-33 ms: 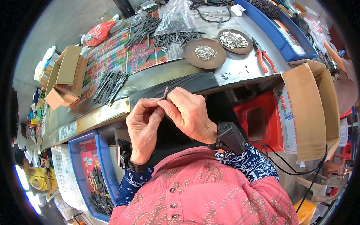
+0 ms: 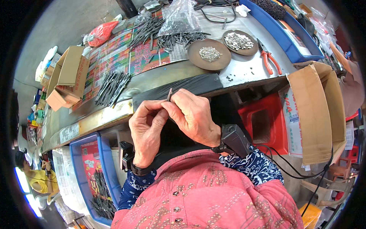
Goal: The person repeatedly picks a black wire and a small metal connector, slides the connector onto the wire, and places the assembled unit on the table. The process is repeated continuously with components taken from piles on the workbench.
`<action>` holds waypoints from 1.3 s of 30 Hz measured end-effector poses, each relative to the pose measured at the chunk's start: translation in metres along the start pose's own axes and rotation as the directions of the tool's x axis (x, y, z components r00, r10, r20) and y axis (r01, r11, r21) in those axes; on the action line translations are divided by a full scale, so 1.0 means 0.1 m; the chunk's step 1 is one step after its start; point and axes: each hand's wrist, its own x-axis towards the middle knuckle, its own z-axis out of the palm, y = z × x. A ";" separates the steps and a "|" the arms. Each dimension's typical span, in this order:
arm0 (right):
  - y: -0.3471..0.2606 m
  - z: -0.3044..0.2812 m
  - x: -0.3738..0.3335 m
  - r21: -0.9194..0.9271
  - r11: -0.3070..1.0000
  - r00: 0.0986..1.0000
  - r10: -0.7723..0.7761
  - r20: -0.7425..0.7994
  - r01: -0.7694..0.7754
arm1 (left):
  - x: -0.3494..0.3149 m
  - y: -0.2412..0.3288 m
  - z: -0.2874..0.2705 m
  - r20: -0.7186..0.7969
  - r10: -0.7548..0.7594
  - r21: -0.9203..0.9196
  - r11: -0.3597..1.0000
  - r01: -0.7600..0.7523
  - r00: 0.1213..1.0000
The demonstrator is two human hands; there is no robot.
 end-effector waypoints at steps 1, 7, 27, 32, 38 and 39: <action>-0.01 0.00 0.00 -0.008 1.000 1.000 -0.007 -0.010 0.007 | -0.01 0.00 0.01 0.007 -0.005 -0.030 1.000 0.005 1.000; -0.02 0.05 0.03 0.034 0.999 0.999 0.029 0.014 -0.029 | -0.02 -0.01 0.00 -0.037 0.081 0.059 0.995 -0.079 0.996; 0.46 -0.57 0.12 -0.389 0.901 0.982 0.173 -0.077 -0.190 | 0.63 0.09 -1.16 -0.010 0.456 0.923 0.346 -0.167 0.890; 0.71 -0.67 0.17 -0.574 0.814 0.996 0.070 -0.057 -0.090 | 0.71 0.00 -1.25 0.116 0.464 0.952 0.200 -0.231 0.878; 0.79 -0.70 0.17 -0.611 0.790 0.996 0.085 0.016 -0.057 | 0.76 -0.05 -1.27 0.176 0.435 0.966 0.096 -0.239 0.883; 0.79 -0.70 0.17 -0.621 0.783 0.997 0.079 0.026 -0.046 | 0.77 -0.05 -1.28 0.177 0.438 0.969 0.080 -0.235 0.881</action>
